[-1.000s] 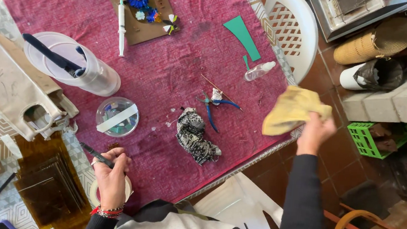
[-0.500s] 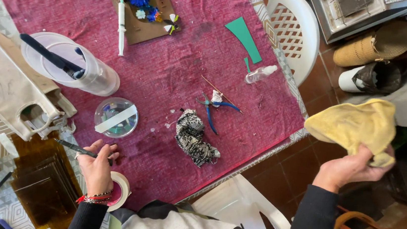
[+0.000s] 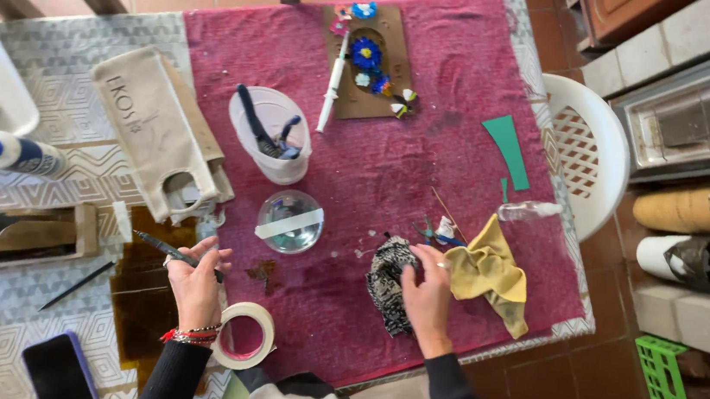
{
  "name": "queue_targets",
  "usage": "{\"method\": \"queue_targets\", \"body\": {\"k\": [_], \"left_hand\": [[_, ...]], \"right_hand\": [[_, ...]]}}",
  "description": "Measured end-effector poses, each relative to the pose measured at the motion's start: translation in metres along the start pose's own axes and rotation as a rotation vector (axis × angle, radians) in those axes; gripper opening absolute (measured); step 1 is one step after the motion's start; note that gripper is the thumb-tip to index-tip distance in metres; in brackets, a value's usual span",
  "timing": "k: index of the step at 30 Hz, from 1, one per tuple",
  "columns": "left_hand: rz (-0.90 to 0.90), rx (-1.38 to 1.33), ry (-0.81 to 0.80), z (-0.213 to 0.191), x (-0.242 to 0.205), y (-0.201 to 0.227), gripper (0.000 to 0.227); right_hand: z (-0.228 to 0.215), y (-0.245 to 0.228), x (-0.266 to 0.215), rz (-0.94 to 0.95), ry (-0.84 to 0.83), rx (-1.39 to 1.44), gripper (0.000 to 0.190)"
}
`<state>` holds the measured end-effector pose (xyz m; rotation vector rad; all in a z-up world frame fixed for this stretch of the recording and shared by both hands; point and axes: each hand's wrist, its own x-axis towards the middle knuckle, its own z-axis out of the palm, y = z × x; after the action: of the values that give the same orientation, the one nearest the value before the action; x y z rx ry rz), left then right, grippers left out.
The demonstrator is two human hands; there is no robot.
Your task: Assembling a mosaic art piece using glass shards, tape, and markers on a workshop table.
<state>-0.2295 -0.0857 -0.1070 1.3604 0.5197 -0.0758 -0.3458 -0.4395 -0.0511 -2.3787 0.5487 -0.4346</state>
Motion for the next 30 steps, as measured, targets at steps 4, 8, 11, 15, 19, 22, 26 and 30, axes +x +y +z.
{"method": "queue_targets", "body": {"k": [4,8,11,15,19,22,26,30], "left_hand": [[-0.016,-0.061,0.088,-0.025,0.01,-0.001,0.028],[-0.028,-0.142,0.162,-0.032,0.014,0.012,0.027],[0.0,-0.08,0.219,-0.03,0.022,0.026,0.022],[0.109,0.12,0.185,-0.033,0.028,0.029,0.028],[0.142,0.123,0.049,-0.036,0.038,0.02,0.023],[0.045,0.273,-0.092,-0.053,0.031,0.023,0.019],[-0.076,0.062,-0.264,-0.068,0.026,0.038,0.029],[-0.211,-0.03,-0.406,-0.067,0.017,0.074,0.025]], "right_hand": [[0.073,-0.061,0.028,-0.027,-0.191,0.27,0.059],[0.107,-0.123,0.084,-0.166,-0.164,0.325,0.106],[0.126,-0.157,0.117,-0.3,-0.123,0.417,0.125],[0.153,-0.162,0.134,-0.271,-0.166,0.693,0.119],[0.168,-0.162,0.146,-0.139,-0.151,0.765,0.073],[0.166,-0.143,0.144,-0.183,-0.024,0.673,0.059],[0.143,-0.136,0.151,-0.203,0.087,0.675,0.064],[0.116,-0.075,0.165,-0.121,0.118,0.727,0.076]]}}
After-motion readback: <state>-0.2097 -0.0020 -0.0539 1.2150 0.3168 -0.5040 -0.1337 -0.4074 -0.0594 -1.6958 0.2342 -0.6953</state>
